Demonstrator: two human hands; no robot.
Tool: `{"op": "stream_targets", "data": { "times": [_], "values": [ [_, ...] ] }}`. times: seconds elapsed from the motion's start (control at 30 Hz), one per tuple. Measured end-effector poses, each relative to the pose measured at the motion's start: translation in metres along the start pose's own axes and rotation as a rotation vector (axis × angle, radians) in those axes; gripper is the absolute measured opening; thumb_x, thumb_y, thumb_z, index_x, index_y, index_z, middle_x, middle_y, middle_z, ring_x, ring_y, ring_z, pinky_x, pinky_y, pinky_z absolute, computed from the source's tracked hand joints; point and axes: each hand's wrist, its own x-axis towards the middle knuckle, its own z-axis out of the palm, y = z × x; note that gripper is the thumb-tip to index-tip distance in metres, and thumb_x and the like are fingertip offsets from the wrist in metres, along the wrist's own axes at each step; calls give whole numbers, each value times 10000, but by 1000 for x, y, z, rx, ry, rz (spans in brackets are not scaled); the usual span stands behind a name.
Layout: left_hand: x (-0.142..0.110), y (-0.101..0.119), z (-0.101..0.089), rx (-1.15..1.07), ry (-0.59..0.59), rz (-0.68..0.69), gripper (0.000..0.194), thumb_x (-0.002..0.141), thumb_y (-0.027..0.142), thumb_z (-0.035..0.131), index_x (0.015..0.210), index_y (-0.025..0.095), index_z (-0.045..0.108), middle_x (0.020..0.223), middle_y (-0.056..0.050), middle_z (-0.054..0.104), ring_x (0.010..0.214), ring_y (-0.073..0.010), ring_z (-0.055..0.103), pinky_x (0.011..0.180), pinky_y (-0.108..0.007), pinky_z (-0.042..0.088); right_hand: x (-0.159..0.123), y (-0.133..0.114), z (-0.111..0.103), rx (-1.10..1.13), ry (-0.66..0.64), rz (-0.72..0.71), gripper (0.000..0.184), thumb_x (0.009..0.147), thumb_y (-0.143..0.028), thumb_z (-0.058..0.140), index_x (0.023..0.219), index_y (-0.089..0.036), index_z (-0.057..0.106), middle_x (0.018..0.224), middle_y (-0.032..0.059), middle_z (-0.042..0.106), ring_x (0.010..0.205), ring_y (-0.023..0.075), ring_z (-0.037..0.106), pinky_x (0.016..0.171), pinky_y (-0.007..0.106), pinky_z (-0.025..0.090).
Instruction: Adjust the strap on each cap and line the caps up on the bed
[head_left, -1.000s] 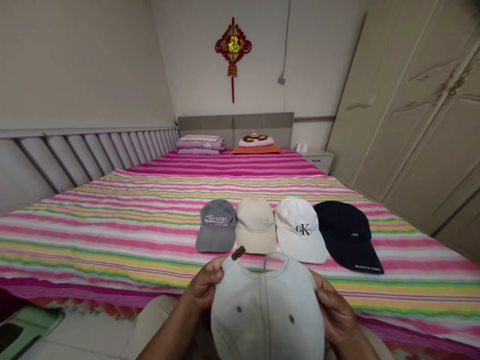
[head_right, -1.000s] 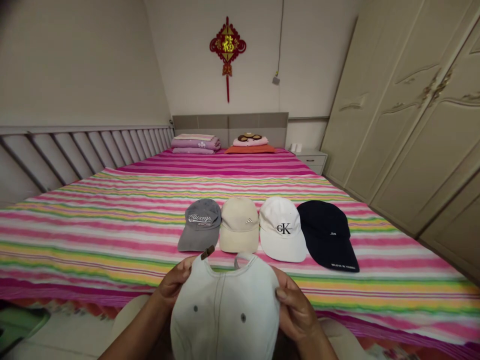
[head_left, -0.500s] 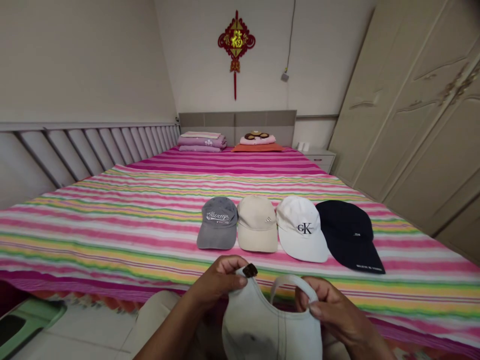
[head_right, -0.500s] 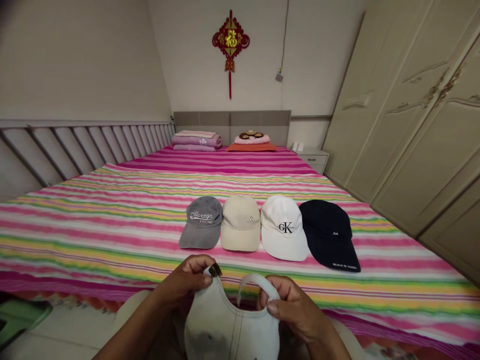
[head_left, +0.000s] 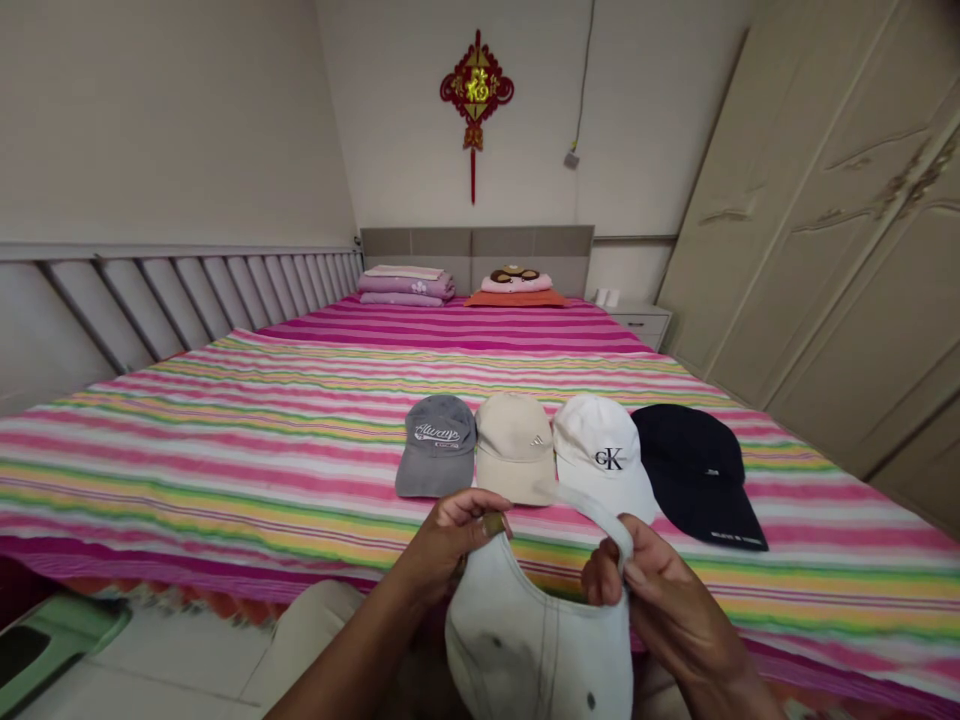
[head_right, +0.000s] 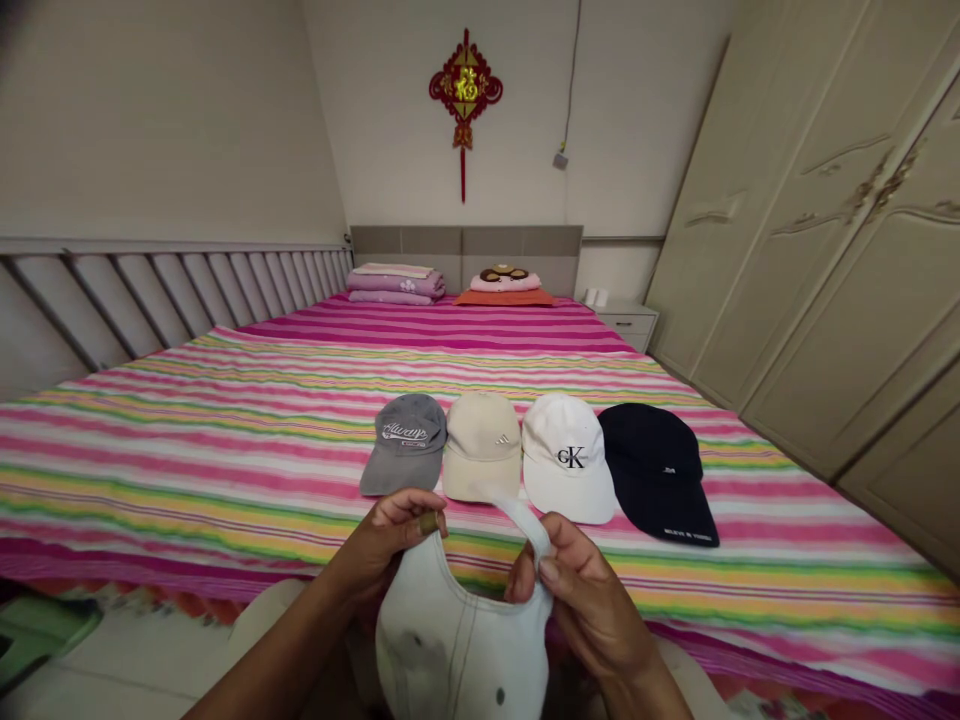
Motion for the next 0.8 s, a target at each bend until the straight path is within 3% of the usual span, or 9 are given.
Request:
{"op": "stream_targets", "data": {
  "times": [0.13, 0.27, 0.47, 0.57, 0.7, 0.8],
  "values": [
    [1, 1, 0, -72, -30, -3, 232, 555, 190, 738, 772, 142, 669, 653, -31, 644, 565, -94, 553, 537, -191, 401, 1, -3, 6, 27, -20, -1, 154, 705, -309, 635, 741, -177, 564, 592, 10, 567, 572, 148, 506, 566, 268, 365],
    [-1, -2, -5, -50, -131, -2, 374, 518, 173, 746, 882, 157, 666, 720, -33, 639, 600, -109, 556, 558, -211, 404, -1, -5, 9, 61, -31, -14, 154, 705, -313, 628, 737, -181, 554, 560, -10, 503, 574, 153, 502, 596, 282, 370],
    [-5, -5, -3, 142, 28, 80, 360, 580, 187, 720, 932, 163, 651, 725, -36, 655, 553, -86, 530, 542, -210, 373, -5, 1, 4, 26, -14, 33, 333, 652, -419, 664, 850, -163, 585, 483, -25, 493, 553, 162, 516, 612, 298, 371],
    [-4, -5, -3, 126, 62, 116, 366, 554, 166, 732, 903, 160, 624, 716, -45, 670, 595, -112, 562, 559, -214, 384, -5, 4, 4, -109, 15, 87, 268, 695, -399, 644, 770, -146, 598, 419, -29, 492, 505, 134, 503, 577, 268, 355],
    [-2, -7, -6, 81, 135, 124, 267, 506, 137, 748, 734, 146, 609, 710, -62, 686, 669, -148, 598, 620, -239, 409, -4, 4, 6, -143, 69, 36, 192, 709, -336, 642, 708, -165, 553, 585, 13, 613, 555, 122, 506, 563, 248, 351],
    [-2, -9, -8, 71, 166, 116, 284, 485, 150, 761, 740, 133, 637, 733, -68, 687, 698, -151, 597, 649, -245, 413, -5, 6, 4, -125, 38, 43, 226, 710, -371, 632, 713, -155, 567, 465, -21, 546, 457, 95, 448, 512, 233, 335]
  ]
}}
